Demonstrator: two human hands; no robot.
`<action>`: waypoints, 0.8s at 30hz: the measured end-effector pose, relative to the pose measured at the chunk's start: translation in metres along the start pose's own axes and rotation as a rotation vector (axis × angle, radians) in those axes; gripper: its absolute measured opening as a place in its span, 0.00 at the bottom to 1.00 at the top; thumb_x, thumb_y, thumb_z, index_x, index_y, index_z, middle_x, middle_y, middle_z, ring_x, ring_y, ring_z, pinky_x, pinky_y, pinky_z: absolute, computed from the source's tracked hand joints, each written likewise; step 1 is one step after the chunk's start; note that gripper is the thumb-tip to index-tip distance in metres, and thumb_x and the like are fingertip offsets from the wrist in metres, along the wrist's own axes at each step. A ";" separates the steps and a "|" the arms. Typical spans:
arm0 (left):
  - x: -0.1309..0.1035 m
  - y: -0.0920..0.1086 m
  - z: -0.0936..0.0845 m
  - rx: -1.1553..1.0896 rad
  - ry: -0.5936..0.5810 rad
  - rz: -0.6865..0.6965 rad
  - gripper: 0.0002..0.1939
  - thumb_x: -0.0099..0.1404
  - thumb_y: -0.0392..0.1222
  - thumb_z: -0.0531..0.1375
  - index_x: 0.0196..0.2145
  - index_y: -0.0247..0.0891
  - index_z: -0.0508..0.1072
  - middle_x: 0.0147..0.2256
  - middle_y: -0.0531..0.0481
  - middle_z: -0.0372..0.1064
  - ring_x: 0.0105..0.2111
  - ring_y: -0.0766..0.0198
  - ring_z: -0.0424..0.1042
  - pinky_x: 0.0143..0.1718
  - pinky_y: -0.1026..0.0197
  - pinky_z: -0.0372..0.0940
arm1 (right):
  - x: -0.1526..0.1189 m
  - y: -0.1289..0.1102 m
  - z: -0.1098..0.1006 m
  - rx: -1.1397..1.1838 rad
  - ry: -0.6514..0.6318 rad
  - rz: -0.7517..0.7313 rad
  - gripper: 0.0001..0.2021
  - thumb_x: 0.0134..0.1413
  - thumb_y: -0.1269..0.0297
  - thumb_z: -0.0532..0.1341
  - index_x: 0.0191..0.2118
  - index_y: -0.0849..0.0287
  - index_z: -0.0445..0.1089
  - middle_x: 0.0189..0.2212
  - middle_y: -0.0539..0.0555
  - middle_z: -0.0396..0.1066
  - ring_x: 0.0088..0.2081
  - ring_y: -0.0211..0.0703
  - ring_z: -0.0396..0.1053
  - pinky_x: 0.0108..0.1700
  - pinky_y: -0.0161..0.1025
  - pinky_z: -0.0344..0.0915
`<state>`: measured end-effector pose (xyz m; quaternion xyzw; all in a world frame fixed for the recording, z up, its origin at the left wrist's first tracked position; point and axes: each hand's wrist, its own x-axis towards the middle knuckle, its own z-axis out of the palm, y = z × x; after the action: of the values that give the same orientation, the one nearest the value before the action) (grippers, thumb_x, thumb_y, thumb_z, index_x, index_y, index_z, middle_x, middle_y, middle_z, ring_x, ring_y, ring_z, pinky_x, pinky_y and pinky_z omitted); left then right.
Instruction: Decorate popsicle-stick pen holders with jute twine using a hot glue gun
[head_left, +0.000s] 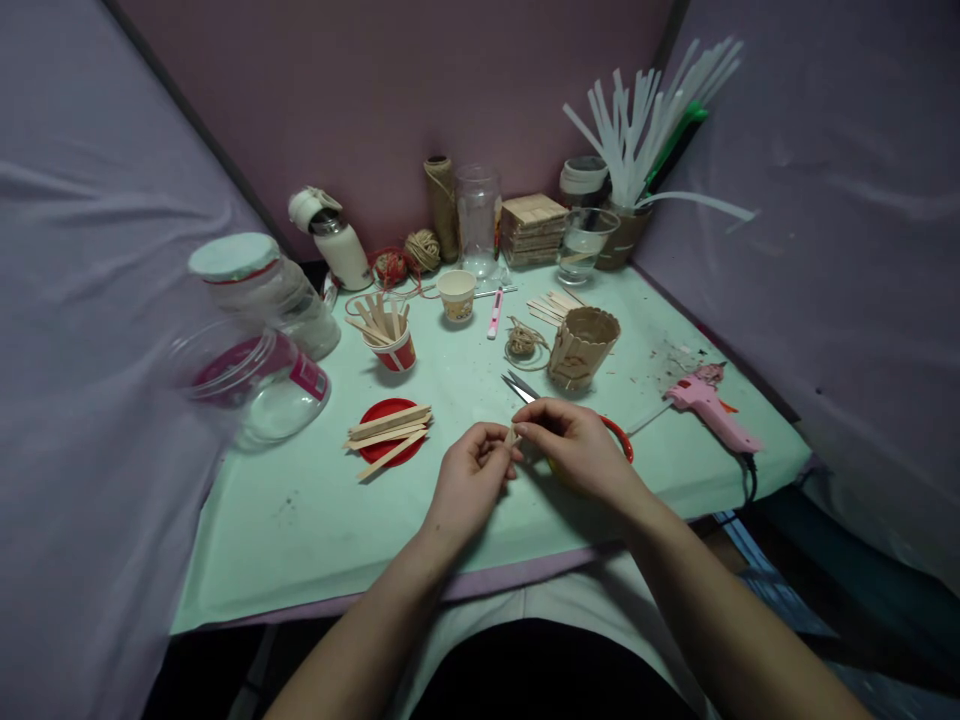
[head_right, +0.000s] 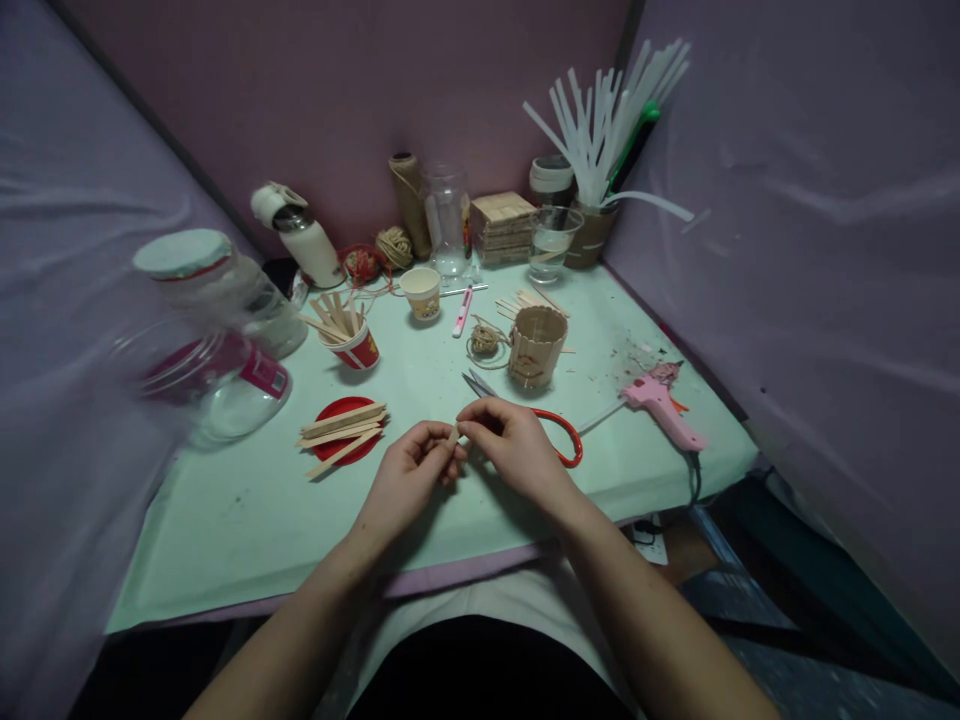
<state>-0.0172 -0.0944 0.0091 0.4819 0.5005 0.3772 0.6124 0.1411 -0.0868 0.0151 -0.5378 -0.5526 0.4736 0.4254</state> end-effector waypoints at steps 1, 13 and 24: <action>0.000 0.000 0.000 -0.002 0.006 0.000 0.08 0.59 0.43 0.61 0.35 0.37 0.72 0.29 0.52 0.73 0.23 0.70 0.67 0.26 0.66 0.62 | -0.001 0.000 0.000 0.005 0.003 0.001 0.08 0.53 0.59 0.64 0.33 0.58 0.74 0.29 0.49 0.74 0.33 0.41 0.70 0.38 0.38 0.65; 0.002 -0.008 0.000 -0.177 0.019 -0.055 0.17 0.59 0.53 0.67 0.33 0.36 0.72 0.25 0.53 0.72 0.20 0.73 0.64 0.22 0.68 0.57 | -0.004 0.000 0.001 0.001 0.018 0.014 0.10 0.58 0.57 0.61 0.35 0.57 0.76 0.32 0.51 0.77 0.35 0.42 0.72 0.40 0.38 0.66; -0.003 -0.007 0.001 -0.210 0.002 -0.094 0.17 0.57 0.52 0.69 0.33 0.35 0.73 0.25 0.53 0.72 0.21 0.73 0.64 0.23 0.68 0.56 | -0.011 0.004 0.000 -0.065 0.010 -0.078 0.08 0.58 0.64 0.61 0.40 0.56 0.77 0.39 0.53 0.79 0.42 0.45 0.74 0.47 0.41 0.68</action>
<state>-0.0170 -0.0989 0.0034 0.3907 0.4808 0.3988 0.6761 0.1424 -0.0982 0.0117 -0.5319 -0.5861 0.4359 0.4285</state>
